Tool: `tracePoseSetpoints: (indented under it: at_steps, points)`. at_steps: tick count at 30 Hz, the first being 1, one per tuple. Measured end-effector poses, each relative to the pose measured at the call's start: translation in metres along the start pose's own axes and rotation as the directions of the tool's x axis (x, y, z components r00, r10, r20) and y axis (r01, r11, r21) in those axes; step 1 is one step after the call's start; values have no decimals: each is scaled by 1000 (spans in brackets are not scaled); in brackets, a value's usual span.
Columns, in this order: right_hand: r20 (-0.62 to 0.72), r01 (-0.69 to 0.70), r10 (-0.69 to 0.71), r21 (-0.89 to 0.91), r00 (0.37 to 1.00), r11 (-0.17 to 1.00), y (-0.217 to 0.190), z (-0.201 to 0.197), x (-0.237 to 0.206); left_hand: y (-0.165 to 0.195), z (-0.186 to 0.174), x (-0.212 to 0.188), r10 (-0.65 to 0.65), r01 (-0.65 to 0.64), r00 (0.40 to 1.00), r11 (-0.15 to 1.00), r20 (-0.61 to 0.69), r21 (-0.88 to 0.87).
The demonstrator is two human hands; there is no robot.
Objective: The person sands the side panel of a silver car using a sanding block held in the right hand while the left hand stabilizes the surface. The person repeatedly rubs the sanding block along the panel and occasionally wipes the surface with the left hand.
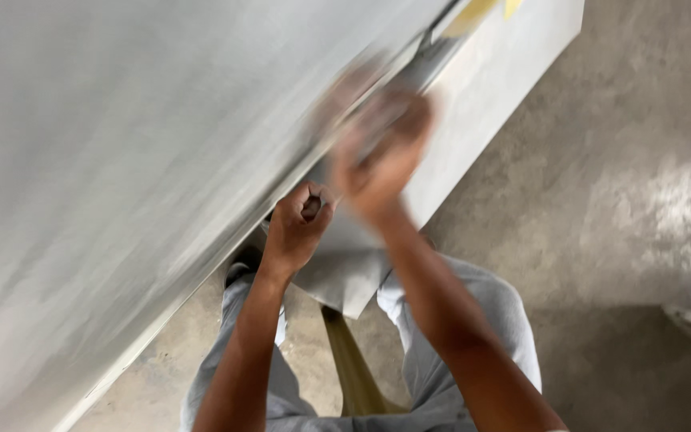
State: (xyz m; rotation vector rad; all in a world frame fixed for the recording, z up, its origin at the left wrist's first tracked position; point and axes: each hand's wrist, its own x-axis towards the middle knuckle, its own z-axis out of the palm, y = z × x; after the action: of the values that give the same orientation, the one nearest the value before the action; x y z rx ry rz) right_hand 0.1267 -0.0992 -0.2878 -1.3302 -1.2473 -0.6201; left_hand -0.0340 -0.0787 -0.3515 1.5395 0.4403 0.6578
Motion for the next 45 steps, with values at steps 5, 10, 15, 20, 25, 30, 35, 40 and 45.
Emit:
tracePoseSetpoints:
  at_steps: [5, 10, 15, 20, 25, 30, 35, 40, 45]
  points:
    - [-39, -459, 483, 253, 875, 852, 116, -36, 70, 15, 6, 13, -349, 349, 937, 937, -1, 31]
    - [-82, -101, 96, -60, 992, 993, 0, 4, 3, 10, 7, 8, -396, 396, 918, 918, 22, 0]
    - [98, 261, -275, 140, 956, 955, -48, 14, -10, -1, 11, 8, -418, 421, 907, 906, 59, -49]
    - [-47, -393, 414, 234, 909, 890, 87, -33, 85, 25, 1, 16, -430, 431, 902, 901, 30, -51]
    - [-142, -247, 249, 31, 958, 969, 10, 3, 22, 40, -4, 19, -411, 412, 911, 911, 22, -11]
    - [-70, -216, 237, 222, 969, 951, -90, 47, -65, 17, 4, 12, -446, 454, 889, 887, 100, -84]
    - [-87, -87, 92, 61, 992, 994, 77, -13, 41, 9, -2, 10, -415, 415, 910, 910, -14, -8]
    - [-129, -414, 438, 179, 890, 893, 80, -25, 73, 15, -5, 15, -414, 414, 910, 910, 29, -2]
    - [18, 189, -191, 72, 982, 979, -69, 24, -24, 8, -4, 6, -356, 357, 934, 934, 37, -30]
